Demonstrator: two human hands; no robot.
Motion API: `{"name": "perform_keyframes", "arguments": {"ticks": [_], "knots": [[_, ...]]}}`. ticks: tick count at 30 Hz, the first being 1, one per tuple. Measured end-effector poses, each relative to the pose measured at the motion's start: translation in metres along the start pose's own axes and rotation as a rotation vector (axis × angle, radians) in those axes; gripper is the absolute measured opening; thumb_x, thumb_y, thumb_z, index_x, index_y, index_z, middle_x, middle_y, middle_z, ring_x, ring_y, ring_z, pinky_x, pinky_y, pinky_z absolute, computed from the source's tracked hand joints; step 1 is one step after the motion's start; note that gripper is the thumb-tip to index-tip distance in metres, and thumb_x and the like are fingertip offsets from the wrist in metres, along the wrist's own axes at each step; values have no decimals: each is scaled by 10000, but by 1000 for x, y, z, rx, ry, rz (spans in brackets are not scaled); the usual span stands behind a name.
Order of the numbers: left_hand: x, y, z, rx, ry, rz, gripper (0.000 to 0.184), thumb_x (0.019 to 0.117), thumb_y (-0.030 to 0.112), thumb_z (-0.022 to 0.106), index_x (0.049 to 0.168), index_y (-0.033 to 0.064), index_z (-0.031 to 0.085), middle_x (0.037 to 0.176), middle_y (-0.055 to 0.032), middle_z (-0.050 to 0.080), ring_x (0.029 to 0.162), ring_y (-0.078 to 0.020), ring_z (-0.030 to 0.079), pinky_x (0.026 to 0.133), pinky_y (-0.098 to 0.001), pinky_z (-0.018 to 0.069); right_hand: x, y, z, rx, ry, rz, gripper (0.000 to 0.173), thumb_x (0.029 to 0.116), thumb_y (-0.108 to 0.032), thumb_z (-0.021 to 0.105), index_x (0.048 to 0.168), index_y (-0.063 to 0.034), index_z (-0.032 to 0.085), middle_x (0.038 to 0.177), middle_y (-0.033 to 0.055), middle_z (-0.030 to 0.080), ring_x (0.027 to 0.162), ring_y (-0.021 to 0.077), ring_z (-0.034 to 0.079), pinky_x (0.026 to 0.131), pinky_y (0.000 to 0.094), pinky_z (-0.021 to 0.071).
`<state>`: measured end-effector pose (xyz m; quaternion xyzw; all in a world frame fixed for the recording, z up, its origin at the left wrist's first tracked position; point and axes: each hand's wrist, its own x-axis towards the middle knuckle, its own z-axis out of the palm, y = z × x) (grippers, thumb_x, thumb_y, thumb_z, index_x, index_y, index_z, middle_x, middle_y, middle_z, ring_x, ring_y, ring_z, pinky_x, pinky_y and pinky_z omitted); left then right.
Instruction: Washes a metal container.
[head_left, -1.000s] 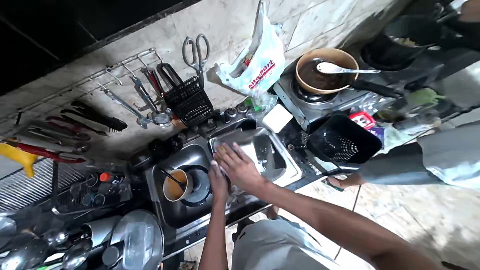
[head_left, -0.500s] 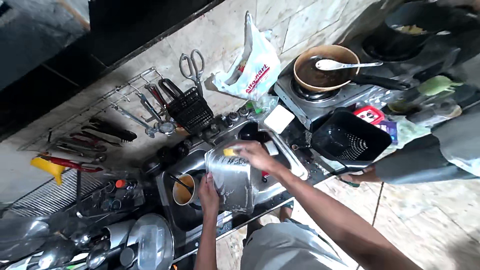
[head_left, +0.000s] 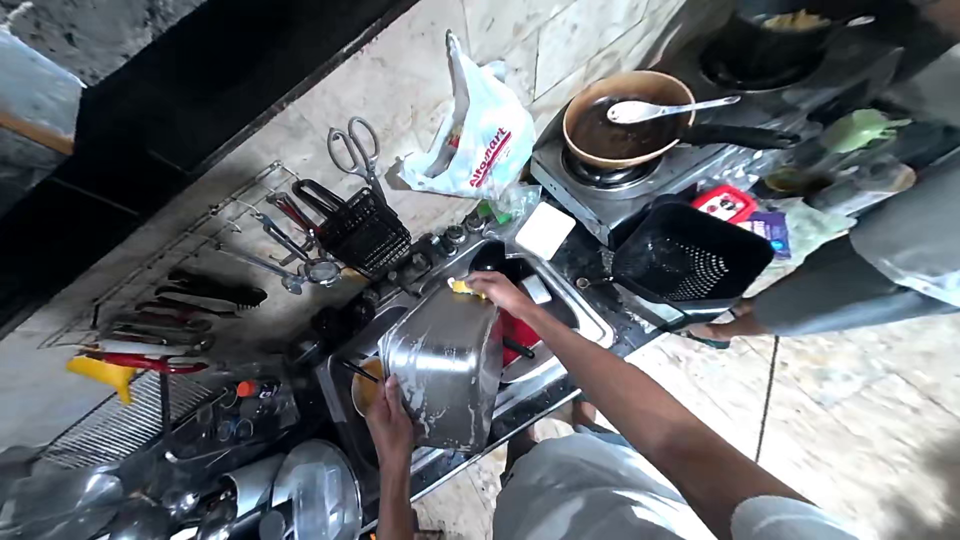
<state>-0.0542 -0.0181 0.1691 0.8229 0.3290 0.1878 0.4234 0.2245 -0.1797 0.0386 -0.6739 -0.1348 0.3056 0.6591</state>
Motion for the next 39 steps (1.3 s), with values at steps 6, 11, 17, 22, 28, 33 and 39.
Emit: {"name": "perform_keyframes", "arguments": {"ticks": [6,11,17,22,28,33,39], "knots": [[12,9,-8,-193,179,-144,376,1118,282,404,1066,5,652,868,-11,647,781,-35,635,741,-252,566,-77,30,16,564,252,369,512,1126,-423,259,1413,-124,559,1292,80,664,1155,137,639,968,367,551],[16,25,-5,-326,118,-302,397,1116,325,405,1250,12,608,1081,-72,678,949,-92,664,843,-309,579,-121,38,7,940,240,303,526,1126,-407,183,1255,-125,607,1020,47,737,925,126,713,784,346,618],[20,48,19,-548,85,-396,429,1116,359,396,1317,30,586,1128,-98,688,984,-141,684,843,-365,603,-120,42,27,873,689,100,488,1126,-357,305,1490,-70,456,1358,122,631,1229,210,623,1022,442,542],[20,79,60,-694,122,-405,444,1126,370,342,1378,44,508,1119,-111,651,956,-163,672,814,-386,599,-145,14,78,237,760,-254,757,1091,-441,324,1626,40,90,1687,251,158,1568,251,226,1284,407,239],[37,97,66,-663,231,-415,453,1129,349,344,1431,41,482,1238,-137,611,1052,-161,636,897,-368,558,-164,-1,85,-404,485,-917,579,1103,-508,297,1571,-177,376,1667,170,304,1577,310,222,1291,518,209],[35,88,68,-606,187,-398,449,1117,381,383,1397,58,521,1144,-103,639,952,-123,646,815,-332,564,-167,-69,88,-911,273,-1133,364,1053,-313,520,1398,-264,626,1499,-59,585,1490,199,423,1249,576,252],[26,80,65,-579,194,-288,395,1127,343,356,1346,60,522,1044,-58,621,896,-88,635,777,-293,564,-127,-126,56,-728,319,-663,372,1105,-359,424,1366,-272,675,1516,-57,564,1507,165,391,1285,563,230]]}}
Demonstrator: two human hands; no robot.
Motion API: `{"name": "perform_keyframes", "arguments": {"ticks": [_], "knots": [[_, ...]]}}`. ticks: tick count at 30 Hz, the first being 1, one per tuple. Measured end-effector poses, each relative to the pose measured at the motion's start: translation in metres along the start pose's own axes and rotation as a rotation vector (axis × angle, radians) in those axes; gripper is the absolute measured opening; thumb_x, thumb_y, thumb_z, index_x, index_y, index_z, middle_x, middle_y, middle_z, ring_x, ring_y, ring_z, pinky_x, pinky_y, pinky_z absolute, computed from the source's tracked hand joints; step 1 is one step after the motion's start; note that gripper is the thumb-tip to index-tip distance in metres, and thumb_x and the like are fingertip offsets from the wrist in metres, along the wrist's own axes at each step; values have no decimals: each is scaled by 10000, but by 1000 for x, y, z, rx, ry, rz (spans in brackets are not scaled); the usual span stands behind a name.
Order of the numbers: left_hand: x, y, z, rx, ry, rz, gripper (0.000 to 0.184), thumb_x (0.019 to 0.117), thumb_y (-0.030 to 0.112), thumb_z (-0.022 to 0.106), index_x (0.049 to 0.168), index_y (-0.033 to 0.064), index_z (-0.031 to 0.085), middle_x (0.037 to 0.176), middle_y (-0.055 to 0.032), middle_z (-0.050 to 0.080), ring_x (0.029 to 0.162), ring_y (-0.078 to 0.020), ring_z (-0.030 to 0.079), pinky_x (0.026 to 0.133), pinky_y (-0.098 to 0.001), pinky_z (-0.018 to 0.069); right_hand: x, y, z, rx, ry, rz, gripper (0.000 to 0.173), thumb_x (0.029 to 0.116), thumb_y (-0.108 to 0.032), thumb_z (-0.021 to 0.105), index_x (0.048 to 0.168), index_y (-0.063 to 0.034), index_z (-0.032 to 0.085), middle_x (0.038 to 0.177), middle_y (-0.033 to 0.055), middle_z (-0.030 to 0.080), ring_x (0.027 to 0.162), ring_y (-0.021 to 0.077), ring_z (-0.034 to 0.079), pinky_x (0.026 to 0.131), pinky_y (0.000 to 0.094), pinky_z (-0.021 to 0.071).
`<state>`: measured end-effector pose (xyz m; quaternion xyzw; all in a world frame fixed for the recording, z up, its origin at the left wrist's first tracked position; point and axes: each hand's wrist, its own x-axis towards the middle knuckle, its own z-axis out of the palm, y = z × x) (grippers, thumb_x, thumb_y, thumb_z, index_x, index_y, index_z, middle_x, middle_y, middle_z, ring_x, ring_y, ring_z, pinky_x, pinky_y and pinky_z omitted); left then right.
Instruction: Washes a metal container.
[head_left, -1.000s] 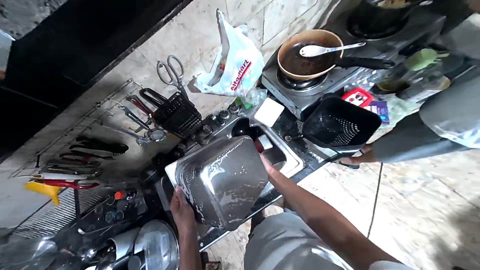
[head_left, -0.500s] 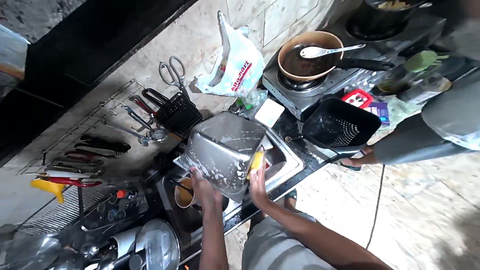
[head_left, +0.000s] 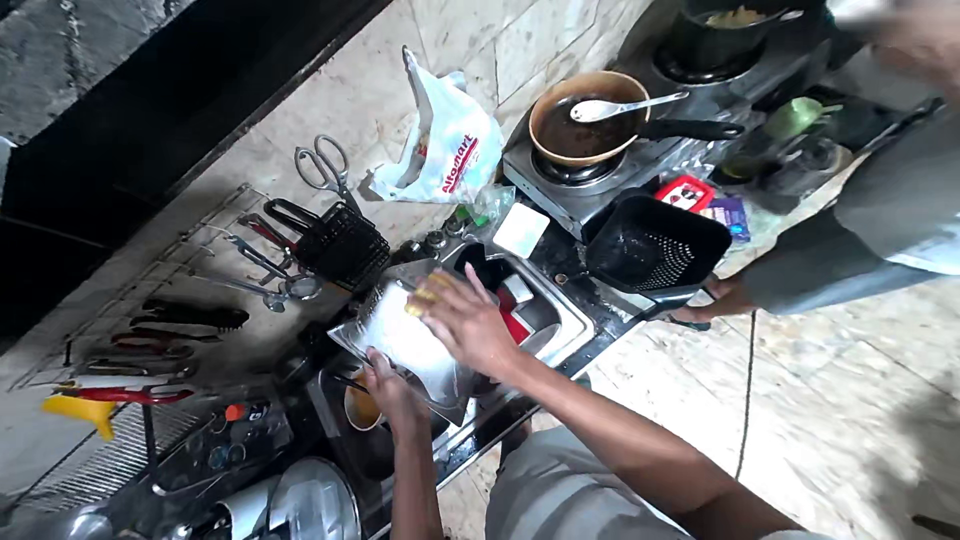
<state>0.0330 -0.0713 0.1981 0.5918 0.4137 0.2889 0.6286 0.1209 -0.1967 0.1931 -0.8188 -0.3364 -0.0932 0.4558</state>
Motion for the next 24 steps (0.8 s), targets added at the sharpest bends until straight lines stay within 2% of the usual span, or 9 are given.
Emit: {"name": "perform_keyframes", "arguments": {"ticks": [3,7,9,12,15,18,20,22,24], "knots": [[0,4,-13,62,51,28,414,1123,352,370,1321,33,546,1024,-68,640,871,-86,646,769,-294,574,1,53,0,470,-92,333,439,1110,-384,369,1441,-237,618,1549,-48,528,1451,134,456,1219,482,369],[3,16,-27,147,80,62,437,1122,363,366,1351,38,547,1089,-66,648,934,-72,643,827,-294,566,-49,113,32,562,29,551,495,1105,-420,348,1504,-210,551,1620,-13,439,1513,164,368,1245,469,332],[8,16,-25,171,74,54,459,1121,358,376,1396,22,524,1188,-107,639,1017,-98,630,891,-309,545,-70,84,34,593,44,494,521,1107,-363,338,1515,-95,520,1631,85,416,1552,232,302,1282,462,270],[14,8,-25,191,33,28,465,1123,345,366,1405,6,514,1231,-122,617,1066,-108,606,930,-308,522,-78,28,26,514,155,170,567,1115,-370,301,1431,18,569,1554,211,486,1525,372,339,1273,520,298],[12,10,-30,234,-14,42,526,1130,390,286,1361,-4,545,1162,-108,628,1010,-99,610,888,-303,532,-60,2,16,256,119,-125,381,1102,-248,424,1357,-96,663,1472,146,593,1473,375,433,1236,527,378],[0,11,-24,191,-127,145,578,1121,382,177,1296,-44,527,1013,-66,640,912,-58,637,829,-274,570,-35,-30,19,-44,-162,-369,352,1069,-110,502,1394,-153,628,1547,47,539,1501,284,412,1248,482,358],[-1,5,-23,154,-209,188,658,1108,417,96,1322,-33,525,1082,-60,662,996,-43,640,912,-260,553,-19,-46,31,-67,-243,-345,345,1086,-139,449,1383,-79,614,1582,102,487,1513,291,388,1260,472,330],[1,0,-22,200,-217,192,695,1105,417,72,1333,-52,531,1129,-96,667,1042,-62,638,949,-276,541,7,-52,38,-60,-292,-239,408,1115,-301,416,1369,-34,590,1603,135,447,1530,300,353,1268,470,298],[-1,-7,-27,305,-237,197,640,1111,364,136,1320,-76,551,1145,-127,661,1047,-75,626,945,-275,525,38,-52,40,-52,-318,-151,447,1075,-304,513,1365,31,570,1574,202,462,1506,352,385,1258,507,302]]}}
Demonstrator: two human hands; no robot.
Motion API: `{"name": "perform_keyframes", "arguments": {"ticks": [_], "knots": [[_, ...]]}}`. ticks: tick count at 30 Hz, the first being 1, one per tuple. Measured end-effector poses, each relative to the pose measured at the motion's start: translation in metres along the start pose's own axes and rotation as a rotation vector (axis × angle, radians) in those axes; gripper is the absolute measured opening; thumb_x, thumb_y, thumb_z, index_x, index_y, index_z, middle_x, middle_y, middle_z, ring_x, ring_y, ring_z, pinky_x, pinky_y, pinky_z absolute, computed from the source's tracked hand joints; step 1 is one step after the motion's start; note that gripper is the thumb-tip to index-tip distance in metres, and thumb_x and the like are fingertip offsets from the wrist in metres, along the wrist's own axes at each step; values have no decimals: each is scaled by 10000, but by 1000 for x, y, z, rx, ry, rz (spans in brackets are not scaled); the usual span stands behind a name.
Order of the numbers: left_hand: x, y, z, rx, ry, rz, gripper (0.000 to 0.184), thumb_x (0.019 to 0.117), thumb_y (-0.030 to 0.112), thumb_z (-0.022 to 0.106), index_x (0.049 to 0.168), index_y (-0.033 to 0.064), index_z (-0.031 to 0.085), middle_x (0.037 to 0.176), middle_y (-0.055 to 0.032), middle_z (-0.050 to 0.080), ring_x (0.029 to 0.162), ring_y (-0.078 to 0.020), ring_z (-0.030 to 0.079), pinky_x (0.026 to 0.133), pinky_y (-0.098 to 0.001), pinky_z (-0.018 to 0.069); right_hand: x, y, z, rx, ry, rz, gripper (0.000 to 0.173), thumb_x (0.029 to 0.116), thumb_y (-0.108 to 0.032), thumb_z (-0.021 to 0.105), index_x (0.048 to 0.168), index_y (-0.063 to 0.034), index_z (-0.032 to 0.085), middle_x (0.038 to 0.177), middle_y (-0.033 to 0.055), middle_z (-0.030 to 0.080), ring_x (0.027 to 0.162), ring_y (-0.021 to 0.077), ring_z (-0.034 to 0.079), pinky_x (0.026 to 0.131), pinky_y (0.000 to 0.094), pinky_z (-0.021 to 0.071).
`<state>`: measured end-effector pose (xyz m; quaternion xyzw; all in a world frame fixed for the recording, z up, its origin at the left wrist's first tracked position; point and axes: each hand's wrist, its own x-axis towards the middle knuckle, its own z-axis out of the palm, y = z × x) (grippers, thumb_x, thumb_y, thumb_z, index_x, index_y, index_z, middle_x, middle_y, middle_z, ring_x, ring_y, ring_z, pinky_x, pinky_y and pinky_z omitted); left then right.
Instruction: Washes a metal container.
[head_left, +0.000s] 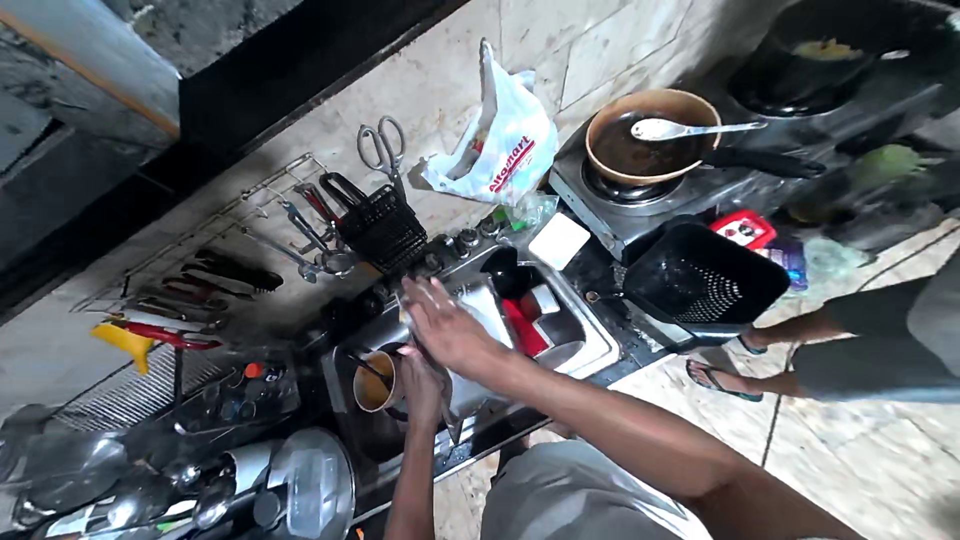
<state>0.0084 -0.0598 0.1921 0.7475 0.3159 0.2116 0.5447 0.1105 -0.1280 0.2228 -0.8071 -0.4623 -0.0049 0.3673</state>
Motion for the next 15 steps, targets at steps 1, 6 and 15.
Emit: {"name": "perform_keyframes", "arguments": {"ticks": [1,6,15], "knots": [[-4,-3,-2,21,-28,-4,583,1118,331,190,1305,-84,555,1138,-130,649,1040,-75,613,933,-272,517,14,4,-7,-13,-45,53,417,1062,-254,536,1362,35,561,1520,215,516,1462,362,449,1234,516,345],[-17,-11,-15,-11,-95,37,351,1093,222,428,1232,-56,590,942,-37,655,835,-22,636,778,-223,559,66,56,-44,286,-592,221,376,1086,-328,517,1331,-45,549,1053,227,682,961,391,684,846,607,542],[-27,-1,-65,-65,-188,67,262,1053,284,529,1108,46,623,776,114,671,666,22,649,620,-181,579,43,180,5,703,-490,322,327,1069,-314,555,1298,-83,579,1373,109,628,1223,219,618,1044,480,494]]}}
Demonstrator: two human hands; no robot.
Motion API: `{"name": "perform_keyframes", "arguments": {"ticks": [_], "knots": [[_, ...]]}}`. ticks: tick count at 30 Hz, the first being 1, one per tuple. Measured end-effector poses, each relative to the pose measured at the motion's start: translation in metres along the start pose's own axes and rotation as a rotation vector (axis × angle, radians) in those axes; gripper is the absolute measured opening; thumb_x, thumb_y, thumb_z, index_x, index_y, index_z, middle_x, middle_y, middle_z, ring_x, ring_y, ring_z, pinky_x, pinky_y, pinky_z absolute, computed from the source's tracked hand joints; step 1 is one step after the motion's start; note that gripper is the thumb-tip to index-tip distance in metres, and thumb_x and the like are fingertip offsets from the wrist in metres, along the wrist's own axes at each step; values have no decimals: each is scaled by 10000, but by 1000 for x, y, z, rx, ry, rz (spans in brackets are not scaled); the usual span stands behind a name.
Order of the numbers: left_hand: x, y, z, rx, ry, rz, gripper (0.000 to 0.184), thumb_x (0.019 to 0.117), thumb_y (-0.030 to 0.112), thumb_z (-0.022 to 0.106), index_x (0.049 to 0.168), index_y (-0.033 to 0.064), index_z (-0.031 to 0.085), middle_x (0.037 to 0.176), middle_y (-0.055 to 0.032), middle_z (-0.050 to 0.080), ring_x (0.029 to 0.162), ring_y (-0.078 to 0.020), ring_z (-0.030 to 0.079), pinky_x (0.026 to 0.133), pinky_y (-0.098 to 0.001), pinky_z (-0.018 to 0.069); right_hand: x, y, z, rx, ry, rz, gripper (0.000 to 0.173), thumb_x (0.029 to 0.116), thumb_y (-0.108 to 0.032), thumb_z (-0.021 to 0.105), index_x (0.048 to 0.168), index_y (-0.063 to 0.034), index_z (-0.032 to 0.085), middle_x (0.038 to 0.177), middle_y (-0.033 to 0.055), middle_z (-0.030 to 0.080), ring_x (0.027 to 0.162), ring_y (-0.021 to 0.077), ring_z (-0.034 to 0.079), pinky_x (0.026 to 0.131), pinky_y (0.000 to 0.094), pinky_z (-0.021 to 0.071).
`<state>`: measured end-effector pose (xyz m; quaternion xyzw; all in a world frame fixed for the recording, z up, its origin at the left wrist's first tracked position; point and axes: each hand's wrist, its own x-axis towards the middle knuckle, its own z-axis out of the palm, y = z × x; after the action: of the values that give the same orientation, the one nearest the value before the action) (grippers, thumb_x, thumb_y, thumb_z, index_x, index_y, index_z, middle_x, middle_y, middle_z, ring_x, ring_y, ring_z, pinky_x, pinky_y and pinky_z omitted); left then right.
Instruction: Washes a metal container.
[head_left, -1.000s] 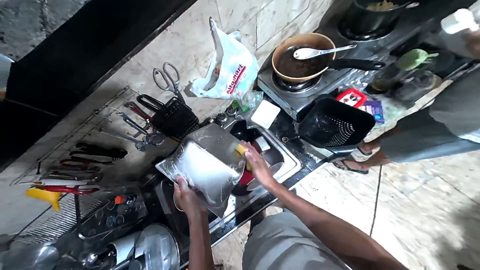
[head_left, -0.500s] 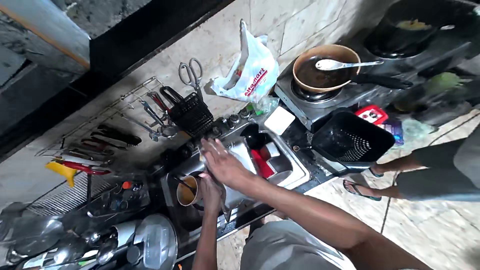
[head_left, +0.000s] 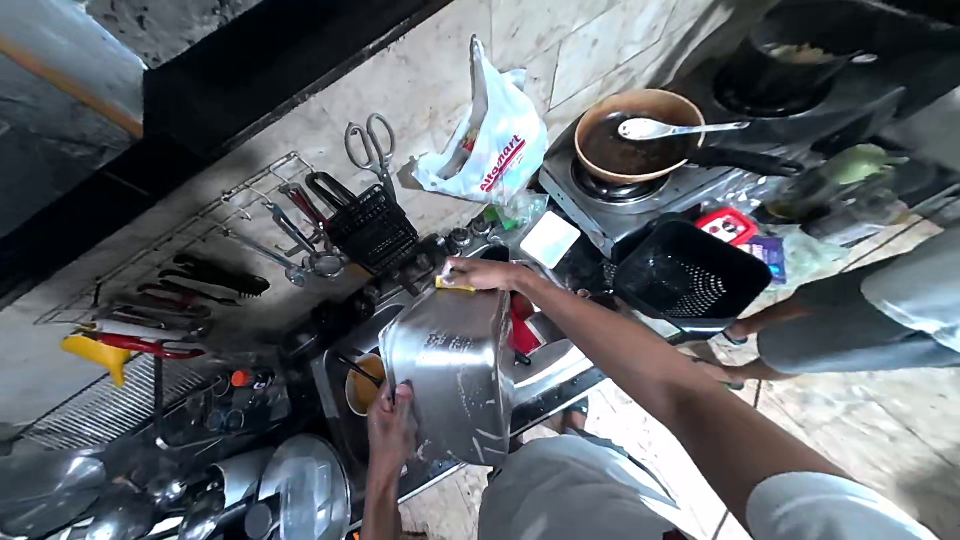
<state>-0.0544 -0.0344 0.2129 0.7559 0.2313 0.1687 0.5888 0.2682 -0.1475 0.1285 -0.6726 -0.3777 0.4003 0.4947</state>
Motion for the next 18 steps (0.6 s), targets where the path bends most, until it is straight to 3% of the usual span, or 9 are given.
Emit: {"name": "perform_keyframes", "arguments": {"ticks": [4,7,9,11,13,14,15,16,18], "knots": [[-4,-6,-18,-6,43,-6,235,1037,341,561,997,121,632,720,148,653,631,36,634,591,-163,564,-4,50,2,257,16,9,340,1057,-286,563,1328,-84,602,1410,82,619,1243,166,607,1055,409,498],[-2,-6,-24,-42,159,-22,239,1044,334,522,986,119,608,720,139,645,646,28,646,605,-170,575,-31,66,18,540,144,191,407,1071,-356,504,1428,-167,558,1387,42,619,1218,146,601,1040,401,496],[4,-4,-20,-86,221,-34,226,1072,253,435,1007,107,595,739,127,644,668,27,649,629,-168,577,-51,84,42,711,298,309,455,1107,-423,366,1451,-182,539,1335,39,643,1167,121,623,991,355,526],[12,0,-13,-108,296,-35,238,1089,188,377,1044,81,585,769,121,648,700,35,654,670,-160,581,-78,75,73,877,505,465,524,1139,-409,235,1451,-85,502,1319,108,622,1143,143,610,969,336,517],[21,5,-7,-91,381,-65,242,1103,179,371,1090,39,568,805,93,632,732,38,647,700,-168,580,-108,55,99,994,596,428,484,1153,-314,212,1456,-45,476,1307,105,620,1136,107,611,968,280,518],[26,10,-4,-96,404,-82,260,1111,186,368,1128,19,566,837,76,634,758,34,649,724,-176,579,-110,55,112,1065,638,381,421,1150,-246,194,1382,-44,481,1165,78,615,1018,88,609,870,260,533],[30,12,-1,-120,419,-90,265,1113,187,363,1135,23,569,846,70,651,769,28,658,730,-183,586,-106,69,126,1154,679,304,384,1144,-211,204,1358,-44,477,1107,73,620,977,103,619,841,289,548],[34,14,3,-151,427,-94,271,1114,191,360,1140,26,574,852,62,666,777,19,668,732,-191,591,-99,87,137,1203,739,234,374,1137,-214,231,1352,-43,486,1114,84,650,994,136,646,856,341,571],[39,13,13,-193,418,-123,305,1118,224,370,1218,19,573,928,27,687,837,-7,680,774,-223,598,-94,107,154,1087,874,231,425,1136,-263,275,1412,-36,505,1253,109,668,1131,172,652,957,398,563]]}}
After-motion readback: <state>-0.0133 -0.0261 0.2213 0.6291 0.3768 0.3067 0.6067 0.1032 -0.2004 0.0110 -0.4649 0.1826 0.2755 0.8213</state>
